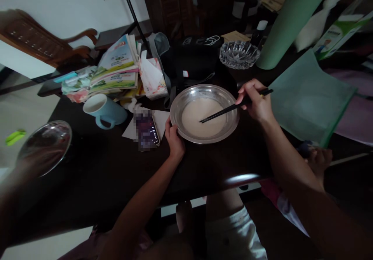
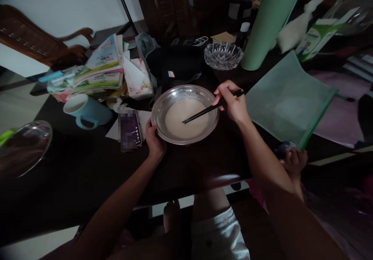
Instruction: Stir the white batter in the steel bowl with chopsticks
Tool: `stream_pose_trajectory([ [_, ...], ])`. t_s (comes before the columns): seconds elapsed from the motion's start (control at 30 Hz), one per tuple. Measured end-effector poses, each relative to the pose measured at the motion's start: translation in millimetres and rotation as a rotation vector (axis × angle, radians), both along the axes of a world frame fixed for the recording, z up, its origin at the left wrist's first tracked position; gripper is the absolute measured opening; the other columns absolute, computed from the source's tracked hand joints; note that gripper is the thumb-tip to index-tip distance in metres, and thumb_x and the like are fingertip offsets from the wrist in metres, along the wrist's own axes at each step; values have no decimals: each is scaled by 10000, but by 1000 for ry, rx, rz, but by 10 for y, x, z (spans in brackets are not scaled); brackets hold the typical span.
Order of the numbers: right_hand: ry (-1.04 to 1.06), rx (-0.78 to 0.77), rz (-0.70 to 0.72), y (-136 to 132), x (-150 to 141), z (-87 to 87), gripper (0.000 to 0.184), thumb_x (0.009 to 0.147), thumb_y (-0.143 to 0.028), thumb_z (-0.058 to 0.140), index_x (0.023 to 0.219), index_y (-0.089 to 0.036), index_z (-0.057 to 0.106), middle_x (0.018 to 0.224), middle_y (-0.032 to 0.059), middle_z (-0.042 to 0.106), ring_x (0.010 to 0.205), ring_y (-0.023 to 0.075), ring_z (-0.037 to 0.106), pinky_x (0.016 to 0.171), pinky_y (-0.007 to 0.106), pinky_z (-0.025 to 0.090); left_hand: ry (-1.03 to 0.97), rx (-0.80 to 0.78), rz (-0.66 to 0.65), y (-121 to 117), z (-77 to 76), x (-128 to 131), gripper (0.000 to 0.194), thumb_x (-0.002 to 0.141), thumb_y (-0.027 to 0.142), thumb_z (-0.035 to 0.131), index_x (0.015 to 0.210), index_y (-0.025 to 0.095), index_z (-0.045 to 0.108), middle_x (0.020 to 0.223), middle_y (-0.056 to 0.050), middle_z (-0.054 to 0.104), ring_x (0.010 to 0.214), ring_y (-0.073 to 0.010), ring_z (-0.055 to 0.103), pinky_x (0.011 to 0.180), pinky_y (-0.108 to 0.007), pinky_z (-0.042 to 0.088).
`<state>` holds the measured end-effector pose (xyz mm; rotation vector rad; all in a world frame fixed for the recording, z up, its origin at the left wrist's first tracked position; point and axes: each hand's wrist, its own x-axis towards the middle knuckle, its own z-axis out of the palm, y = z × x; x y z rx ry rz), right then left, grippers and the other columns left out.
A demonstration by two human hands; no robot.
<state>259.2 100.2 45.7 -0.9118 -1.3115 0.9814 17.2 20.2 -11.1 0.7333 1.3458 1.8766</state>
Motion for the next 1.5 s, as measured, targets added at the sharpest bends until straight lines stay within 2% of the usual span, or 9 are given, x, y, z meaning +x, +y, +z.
stream_pose_trajectory([
  [0.13,-51,-13,72,-24,-20,15,338,791,-584,711,766,-249,677,646,3,717,452,107,550,409,262,436,-14,3,-11,4,-27,-9,399,722,318,576,1089,211,689,1063,-41,699,1011,-192,615,933,-300,462],
  [0.33,110,28,-60,3,0,24,378,816,-588,675,689,-236,623,473,-28,602,360,85,420,320,237,274,-16,-3,-18,1,-32,-10,414,740,313,590,1121,182,686,1092,-65,706,1021,-209,632,931,-317,475],
  [0.5,-37,-1,97,5,-23,-11,331,802,-558,711,771,-231,672,628,-5,709,436,91,536,398,242,421,21,15,-2,-5,-11,-12,388,729,312,584,1076,192,708,1154,-49,700,1017,-187,618,904,-277,474],
  [0.7,116,41,-105,20,9,11,352,845,-535,664,699,-217,626,481,-32,610,360,74,433,319,218,279,2,11,-12,3,-27,-9,381,724,317,583,1068,205,702,1057,-34,707,959,-175,611,882,-273,473],
  [0.9,-35,-1,115,-7,-24,-4,336,809,-555,705,775,-222,681,618,1,701,434,92,542,393,240,421,-39,25,-7,5,-16,-5,374,701,297,598,1045,198,705,1034,-30,701,941,-170,605,869,-268,470],
  [1.07,32,39,-90,25,21,-6,378,838,-590,651,731,-228,629,541,-21,640,397,81,490,348,223,349,-21,13,-4,4,-20,-5,394,715,287,586,1079,195,707,1069,-40,713,953,-177,616,872,-277,478],
  [1.17,44,26,-60,34,14,-13,411,846,-612,625,707,-226,606,494,-30,599,365,75,444,323,220,299,-15,14,-7,4,-24,-3,400,724,293,581,1092,199,706,1088,-44,712,961,-180,623,882,-285,484],
  [1.3,-10,-10,83,29,-18,-21,364,802,-583,697,773,-222,659,595,-8,689,416,89,517,378,235,404,-13,16,7,7,-27,-7,373,714,295,587,1052,200,710,1023,-34,713,932,-172,621,859,-273,484],
  [1.5,106,28,-96,38,16,14,368,831,-570,661,712,-224,619,476,-37,605,349,74,432,313,213,289,-33,30,-10,9,-35,-7,366,711,288,593,1044,198,714,970,-26,713,909,-171,621,846,-275,485],
])
